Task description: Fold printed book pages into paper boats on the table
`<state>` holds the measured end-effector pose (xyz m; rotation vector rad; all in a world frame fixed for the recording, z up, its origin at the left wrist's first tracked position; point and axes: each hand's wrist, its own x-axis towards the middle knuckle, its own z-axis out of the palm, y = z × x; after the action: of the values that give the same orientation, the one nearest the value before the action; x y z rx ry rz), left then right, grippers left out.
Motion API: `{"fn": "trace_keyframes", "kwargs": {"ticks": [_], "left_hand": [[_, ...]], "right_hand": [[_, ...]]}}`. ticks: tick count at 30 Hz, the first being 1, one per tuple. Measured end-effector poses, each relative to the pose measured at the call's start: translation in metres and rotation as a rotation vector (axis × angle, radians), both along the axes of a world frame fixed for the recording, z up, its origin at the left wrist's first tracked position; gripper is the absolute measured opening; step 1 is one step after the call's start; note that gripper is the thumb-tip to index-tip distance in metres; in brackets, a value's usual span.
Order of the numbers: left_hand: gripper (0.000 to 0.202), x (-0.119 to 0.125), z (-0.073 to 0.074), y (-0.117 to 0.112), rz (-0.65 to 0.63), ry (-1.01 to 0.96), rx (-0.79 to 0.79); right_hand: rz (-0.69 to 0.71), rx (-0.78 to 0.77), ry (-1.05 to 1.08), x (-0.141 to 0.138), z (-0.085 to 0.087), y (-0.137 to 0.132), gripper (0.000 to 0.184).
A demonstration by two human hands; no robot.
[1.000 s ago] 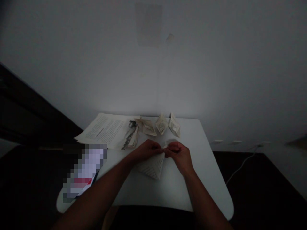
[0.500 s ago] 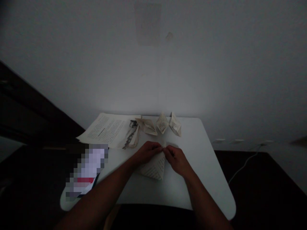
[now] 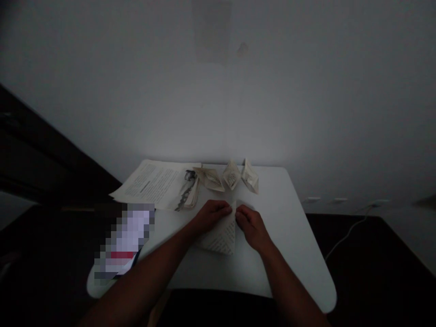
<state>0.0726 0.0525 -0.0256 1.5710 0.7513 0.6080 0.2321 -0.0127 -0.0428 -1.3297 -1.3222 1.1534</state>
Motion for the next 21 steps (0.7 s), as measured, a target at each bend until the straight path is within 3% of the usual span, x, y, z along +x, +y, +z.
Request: {"fn": "trace_keyframes", "kwargs": {"ticks": [8, 21], "left_hand": [[0.029, 0.003, 0.0, -0.004, 0.052, 0.031, 0.114], [0.03, 0.004, -0.002, -0.008, 0.115, 0.084, 0.253]], "right_hand": [[-0.046, -0.009, 0.028, 0.006, -0.005, 0.004, 0.019], [-0.087, -0.093, 0.101, 0.005, 0.006, 0.007, 0.014]]}}
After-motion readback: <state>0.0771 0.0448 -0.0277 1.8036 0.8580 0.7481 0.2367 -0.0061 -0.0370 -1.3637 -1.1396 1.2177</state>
